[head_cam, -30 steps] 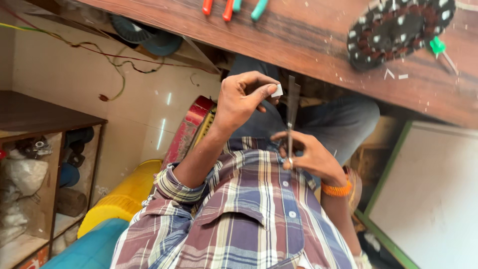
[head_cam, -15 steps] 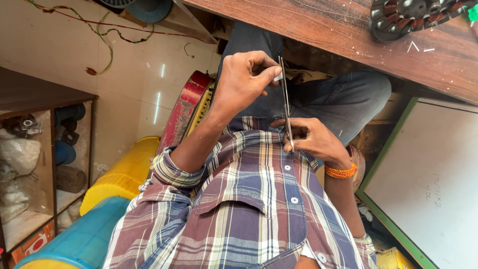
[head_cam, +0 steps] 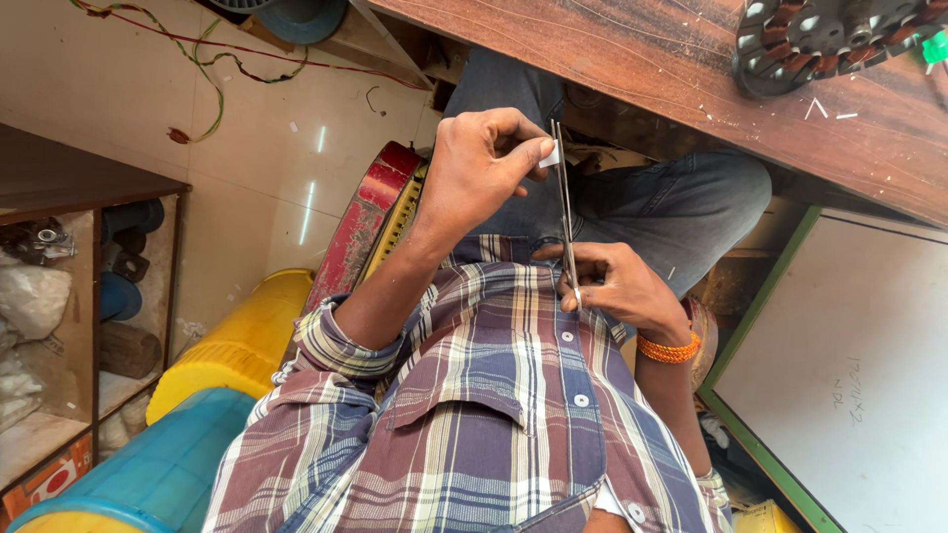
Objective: The person assembles an electric motor stator at a workbench, pressing insulated copper wire coil pieces into the slots of the laminated stator core by hand. They use a green-handled screwdriver to seat and adjust the coils, trim small pieces with scissors, and fit components around the central shaft, working around the stator piece by piece.
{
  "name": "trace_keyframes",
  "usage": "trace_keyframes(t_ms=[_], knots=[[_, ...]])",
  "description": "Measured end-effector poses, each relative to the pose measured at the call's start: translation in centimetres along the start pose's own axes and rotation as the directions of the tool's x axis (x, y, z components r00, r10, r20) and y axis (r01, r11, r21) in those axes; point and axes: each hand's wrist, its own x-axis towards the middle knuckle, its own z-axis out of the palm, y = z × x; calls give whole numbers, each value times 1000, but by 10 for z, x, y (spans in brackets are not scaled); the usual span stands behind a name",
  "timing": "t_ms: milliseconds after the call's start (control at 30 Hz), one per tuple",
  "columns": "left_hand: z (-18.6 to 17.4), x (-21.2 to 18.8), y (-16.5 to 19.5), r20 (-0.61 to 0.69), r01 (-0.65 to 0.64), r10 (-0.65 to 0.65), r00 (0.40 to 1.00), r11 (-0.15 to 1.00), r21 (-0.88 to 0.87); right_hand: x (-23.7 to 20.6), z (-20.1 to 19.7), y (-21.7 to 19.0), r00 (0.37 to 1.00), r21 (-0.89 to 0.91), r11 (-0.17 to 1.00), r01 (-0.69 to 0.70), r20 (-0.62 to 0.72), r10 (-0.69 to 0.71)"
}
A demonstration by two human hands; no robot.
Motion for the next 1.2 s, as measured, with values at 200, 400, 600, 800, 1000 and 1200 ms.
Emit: trace_keyframes(t_ms=[200,400,600,800,1000,1200], knots=[[3,1,4,-5,-39,39,999,999,21,-1,1,0,1000,-1,1000,17,-14,-17],[2,6,-3,8,-10,10,1000,1000,26,-1,0,4,1000,19,1000,-6,-28,6],[1,12,-11,51,65,-64,997,998,-14,-3,0,10,1000,45,999,-3,-24,4],[3,16,-22,107,107,-102,989,993,-46,-10,-6,22,1000,60,998,2,-24,0],[14,20,-23,125,99,-45,991,877,-470,-19,-6,29,981,87,995,47,-193,-29],[22,11,-14,193,178,-70,979,760,-625,-13,-7,17,972,160,974,161,-195,-129]])
